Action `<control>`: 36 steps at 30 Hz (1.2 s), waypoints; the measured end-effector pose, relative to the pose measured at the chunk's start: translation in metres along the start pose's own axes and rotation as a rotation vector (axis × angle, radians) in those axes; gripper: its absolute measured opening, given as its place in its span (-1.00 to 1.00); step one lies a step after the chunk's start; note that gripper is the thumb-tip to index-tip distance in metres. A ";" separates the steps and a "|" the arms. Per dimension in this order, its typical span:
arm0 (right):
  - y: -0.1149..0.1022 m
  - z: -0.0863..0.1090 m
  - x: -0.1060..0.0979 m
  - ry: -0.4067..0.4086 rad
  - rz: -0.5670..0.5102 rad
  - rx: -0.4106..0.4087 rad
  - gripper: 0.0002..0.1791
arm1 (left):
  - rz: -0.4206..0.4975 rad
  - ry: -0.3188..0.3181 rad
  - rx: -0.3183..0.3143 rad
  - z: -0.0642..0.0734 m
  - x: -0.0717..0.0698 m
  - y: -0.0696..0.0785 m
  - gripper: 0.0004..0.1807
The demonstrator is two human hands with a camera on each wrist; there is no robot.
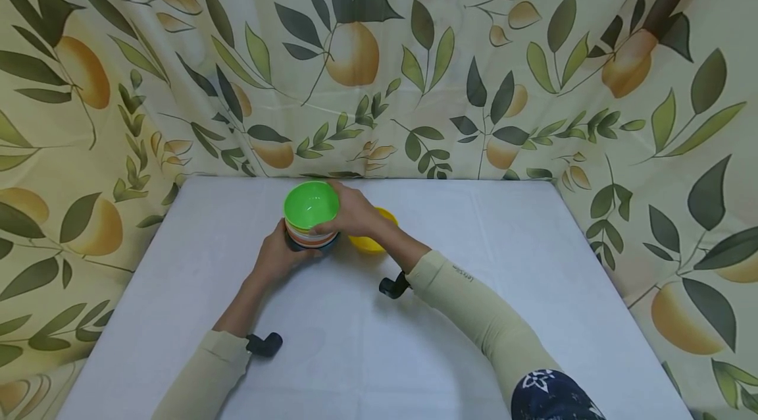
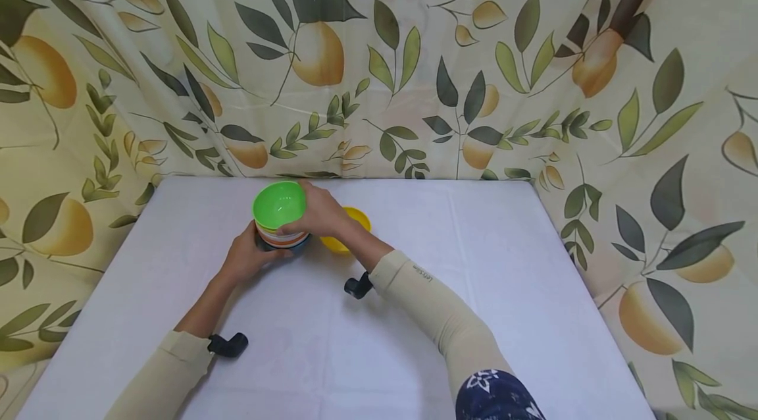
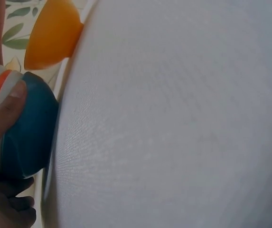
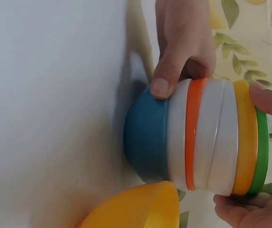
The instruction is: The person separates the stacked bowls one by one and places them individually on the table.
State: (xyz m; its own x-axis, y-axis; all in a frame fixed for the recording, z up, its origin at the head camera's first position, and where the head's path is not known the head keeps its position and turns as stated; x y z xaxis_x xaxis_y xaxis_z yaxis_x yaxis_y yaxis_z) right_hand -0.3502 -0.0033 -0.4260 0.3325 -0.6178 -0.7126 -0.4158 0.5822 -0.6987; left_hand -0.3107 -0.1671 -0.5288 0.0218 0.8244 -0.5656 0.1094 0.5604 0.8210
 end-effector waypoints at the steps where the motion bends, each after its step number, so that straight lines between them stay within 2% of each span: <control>1: 0.001 0.000 0.000 -0.001 -0.006 0.008 0.11 | 0.002 0.001 0.002 0.000 0.000 0.000 0.17; 9: 0.001 0.002 -0.005 0.027 -0.027 0.055 0.28 | 0.002 0.005 0.012 0.001 0.000 0.002 0.15; 16: -0.008 0.004 -0.015 0.080 -0.051 -0.015 0.08 | 0.007 -0.006 -0.004 0.000 0.001 0.000 0.16; 18: -0.010 0.007 -0.020 0.091 -0.066 -0.011 0.07 | 0.013 -0.008 -0.007 0.000 0.001 0.001 0.14; 28: -0.015 0.028 -0.045 0.156 -0.107 0.012 0.20 | 0.007 -0.003 -0.001 0.004 0.001 0.004 0.08; 36: -0.007 0.052 -0.067 0.205 -0.109 0.030 0.14 | 0.007 -0.004 -0.006 0.004 0.001 0.002 0.12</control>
State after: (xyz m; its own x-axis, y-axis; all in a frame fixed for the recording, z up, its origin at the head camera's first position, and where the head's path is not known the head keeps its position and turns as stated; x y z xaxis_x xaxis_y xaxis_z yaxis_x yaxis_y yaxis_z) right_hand -0.3253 0.0614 -0.3767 0.1938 -0.7708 -0.6068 -0.3607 0.5193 -0.7748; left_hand -0.3063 -0.1651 -0.5278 0.0267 0.8278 -0.5604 0.1029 0.5554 0.8252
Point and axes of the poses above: each hand's wrist, its own z-axis away from the middle knuckle, its own x-axis out of the palm, y = z × x, the point moved 8 cm from there along -z, towards the middle knuckle, and after that the axes turned 2 degrees about y, right-handed, at the moved point
